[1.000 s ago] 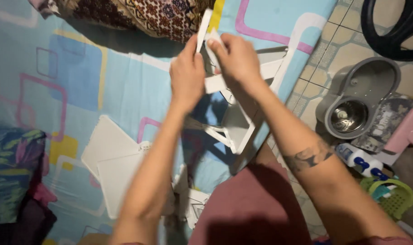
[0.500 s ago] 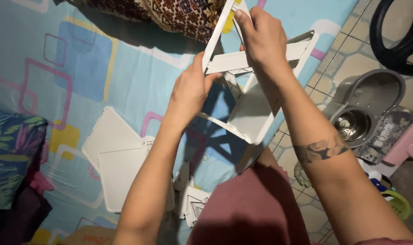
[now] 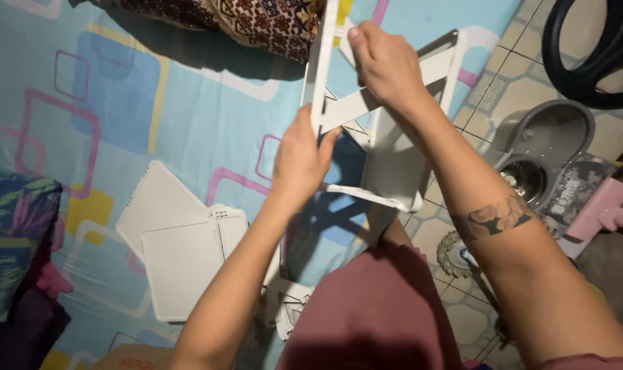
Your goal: Assembling a white plastic folding shelf or stand on a bed.
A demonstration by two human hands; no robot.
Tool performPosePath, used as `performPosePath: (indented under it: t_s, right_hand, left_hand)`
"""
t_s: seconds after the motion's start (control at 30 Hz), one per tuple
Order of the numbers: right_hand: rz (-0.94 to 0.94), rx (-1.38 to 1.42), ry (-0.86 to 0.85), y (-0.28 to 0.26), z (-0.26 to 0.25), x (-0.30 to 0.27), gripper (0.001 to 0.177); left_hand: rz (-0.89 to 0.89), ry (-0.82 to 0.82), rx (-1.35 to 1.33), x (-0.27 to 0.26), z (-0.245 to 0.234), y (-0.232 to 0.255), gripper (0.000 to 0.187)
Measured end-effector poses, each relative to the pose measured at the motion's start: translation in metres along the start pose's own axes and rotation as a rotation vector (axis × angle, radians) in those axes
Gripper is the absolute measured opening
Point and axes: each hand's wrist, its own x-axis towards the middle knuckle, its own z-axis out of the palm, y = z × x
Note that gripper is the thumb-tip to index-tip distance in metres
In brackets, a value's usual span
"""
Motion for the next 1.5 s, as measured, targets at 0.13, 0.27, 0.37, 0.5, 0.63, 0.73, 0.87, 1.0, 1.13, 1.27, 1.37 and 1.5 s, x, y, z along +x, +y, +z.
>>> performPosePath:
  t_s: [0.13, 0.27, 0.37, 0.5, 0.63, 0.73, 0.87, 1.0, 1.13, 1.27, 1.37, 1.5]
  right_hand:
    - [0.088, 0.058, -0.064, -0.017, -0.003, -0.011, 0.043]
    - [-0.007, -0.046, 0.023, -0.021, 0.009, -0.026, 0.045]
    - [-0.002, -0.099, 0.046, -0.027, 0.011, -0.035, 0.047]
    - [-0.016, -0.084, 0.091, -0.042, 0.003, -0.049, 0.051]
    - [0.020, -0.155, 0.164, -0.021, 0.004, -0.054, 0.061]
    - [0.064, -0.159, 0.232, -0.020, -0.003, -0.058, 0.061]
    - [0.063, -0.115, 0.180, -0.010, -0.007, -0.061, 0.061]
    - [0.056, -0.117, 0.209, -0.007, -0.007, -0.064, 0.062]
    - [0.056, -0.108, 0.186, -0.003, -0.008, -0.066, 0.063]
    - [0.057, -0.089, 0.157, 0.004, -0.012, -0.068, 0.063]
    - [0.064, -0.069, 0.154, 0.011, -0.010, -0.072, 0.062]
    - [0.064, -0.026, 0.204, 0.017, -0.007, -0.069, 0.060]
  left_hand:
    - [0.017, -0.006, -0.080, 0.025, -0.009, -0.023, 0.050]
    - [0.151, 0.160, -0.468, 0.090, 0.007, -0.066, 0.050]
    - [0.255, 0.155, -0.639, 0.132, 0.008, -0.064, 0.060]
    - [0.233, -0.026, -0.818, 0.176, 0.047, -0.071, 0.061]
    - [0.398, -0.130, -0.663, 0.180, 0.063, -0.045, 0.066]
    - [0.394, -0.180, -0.653, 0.166, 0.057, -0.009, 0.064]
    - [0.358, -0.198, -0.486, 0.159, 0.052, 0.015, 0.067]
    - [0.347, -0.182, -0.436, 0.153, 0.050, 0.025, 0.069]
    - [0.242, -0.196, -0.400, 0.151, 0.055, 0.026, 0.071]
    - [0.255, -0.132, -0.302, 0.159, 0.071, 0.019, 0.074]
    - [0.264, -0.116, -0.239, 0.160, 0.085, 0.014, 0.074]
    - [0.233, -0.108, -0.280, 0.160, 0.088, 0.018, 0.074]
